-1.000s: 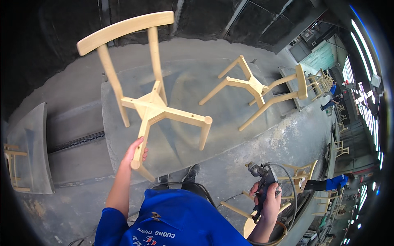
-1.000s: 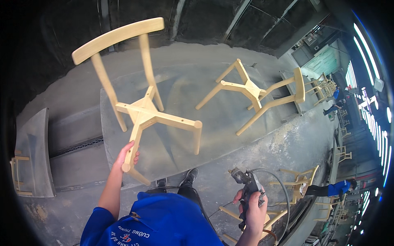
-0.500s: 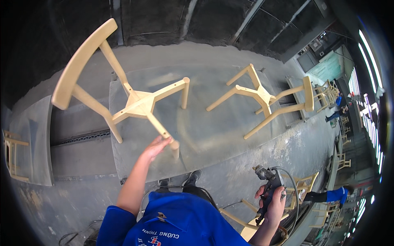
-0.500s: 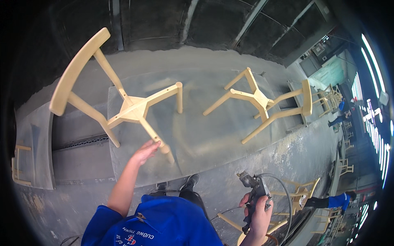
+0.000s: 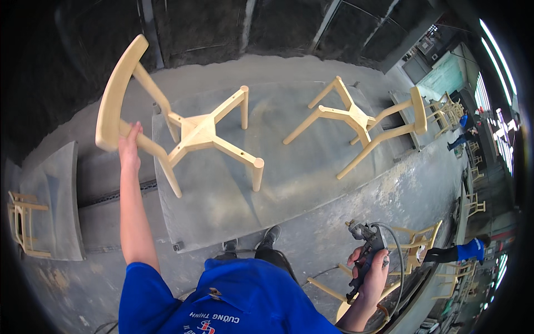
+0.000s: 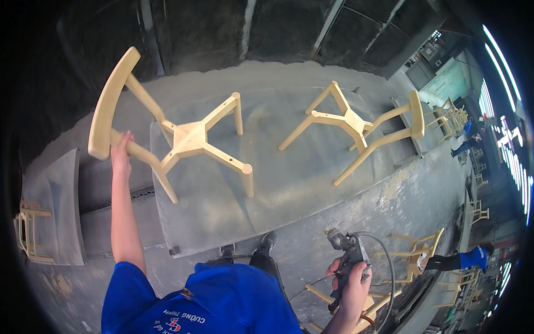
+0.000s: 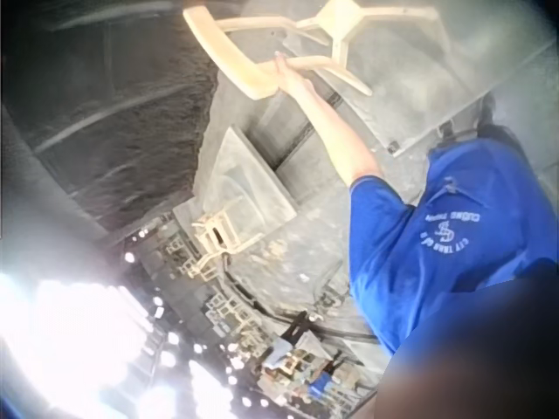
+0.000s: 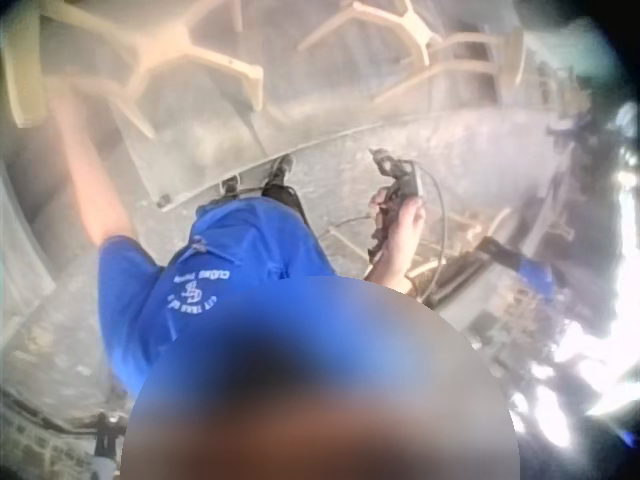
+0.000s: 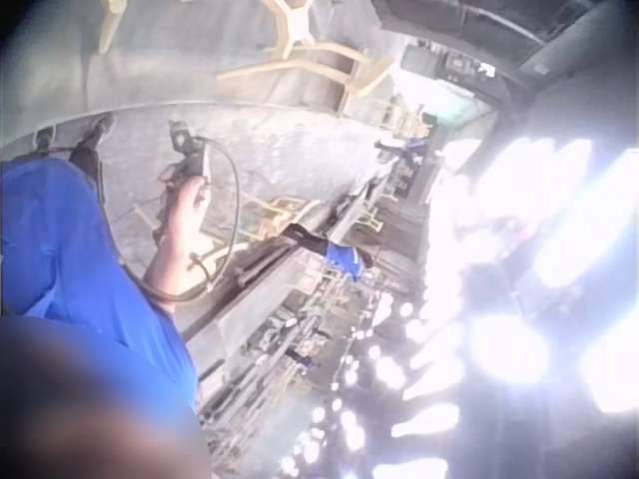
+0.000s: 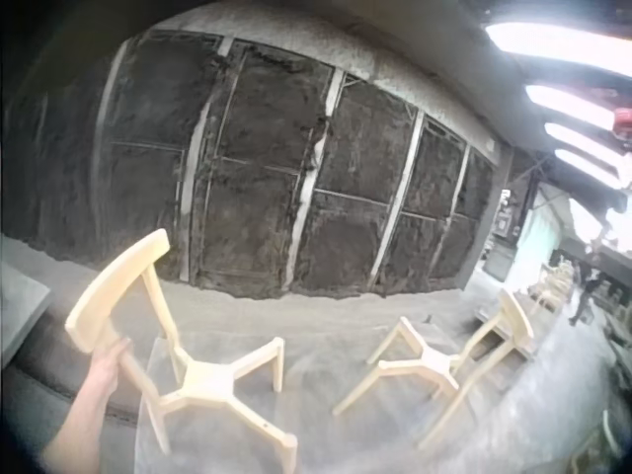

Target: The person uses a spray gun to apply finish to wooden chair frames in a workshop. They pick up each chair, rotate it to access different sides, and spray the surfaces before placing it back on the workbench.

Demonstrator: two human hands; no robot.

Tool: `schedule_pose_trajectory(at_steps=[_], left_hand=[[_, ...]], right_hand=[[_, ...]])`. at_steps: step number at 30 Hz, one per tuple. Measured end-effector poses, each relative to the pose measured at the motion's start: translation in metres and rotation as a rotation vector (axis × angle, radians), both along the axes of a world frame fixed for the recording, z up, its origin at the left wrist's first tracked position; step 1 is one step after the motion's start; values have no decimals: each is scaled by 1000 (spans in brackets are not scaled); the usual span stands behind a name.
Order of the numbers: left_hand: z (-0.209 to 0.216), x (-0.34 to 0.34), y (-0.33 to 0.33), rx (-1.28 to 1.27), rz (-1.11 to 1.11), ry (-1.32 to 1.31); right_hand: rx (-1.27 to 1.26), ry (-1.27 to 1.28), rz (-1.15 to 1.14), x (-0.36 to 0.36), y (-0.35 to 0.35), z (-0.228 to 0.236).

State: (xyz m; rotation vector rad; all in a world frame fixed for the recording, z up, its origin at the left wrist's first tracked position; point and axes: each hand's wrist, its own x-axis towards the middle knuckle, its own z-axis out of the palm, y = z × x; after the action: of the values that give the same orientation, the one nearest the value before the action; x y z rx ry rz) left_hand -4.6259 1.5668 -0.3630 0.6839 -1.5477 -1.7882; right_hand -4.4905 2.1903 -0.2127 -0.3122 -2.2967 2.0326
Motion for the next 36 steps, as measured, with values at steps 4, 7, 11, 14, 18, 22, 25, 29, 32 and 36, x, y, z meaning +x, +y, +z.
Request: schedule_pose_trajectory(at_steps=[4, 7, 11, 14, 18, 22, 25, 29, 32, 36], left_hand=[[-5, 54, 73, -174, 48, -6], [-15, 73, 131, -181, 89, 22], [12, 54, 141, -33, 199, 101], [41, 9, 117, 109, 262, 209], [59, -33, 63, 103, 245, 238], [48, -52, 5, 110, 229, 209], [37, -44, -36, 176, 203, 195], [23, -9, -77, 189, 273, 130], [14, 23, -96, 261, 300, 166], [0, 62, -110, 280, 261, 220]], right_hand=[[-16, 2, -112, 0, 5, -4], [-60, -4, -203, -5, 13, -12], [-132, 3, -208, -3, 18, -14], [-184, 68, -140, -3, 16, -8], [-196, 75, -45, -5, 11, -4], [-188, 20, -24, -8, 17, -11], [-76, -50, -46, -14, 33, -24], [-5, -187, -179, -20, 56, -41], [-44, -229, -275, -20, 70, -41], [-181, -116, -221, -29, 78, -25]])
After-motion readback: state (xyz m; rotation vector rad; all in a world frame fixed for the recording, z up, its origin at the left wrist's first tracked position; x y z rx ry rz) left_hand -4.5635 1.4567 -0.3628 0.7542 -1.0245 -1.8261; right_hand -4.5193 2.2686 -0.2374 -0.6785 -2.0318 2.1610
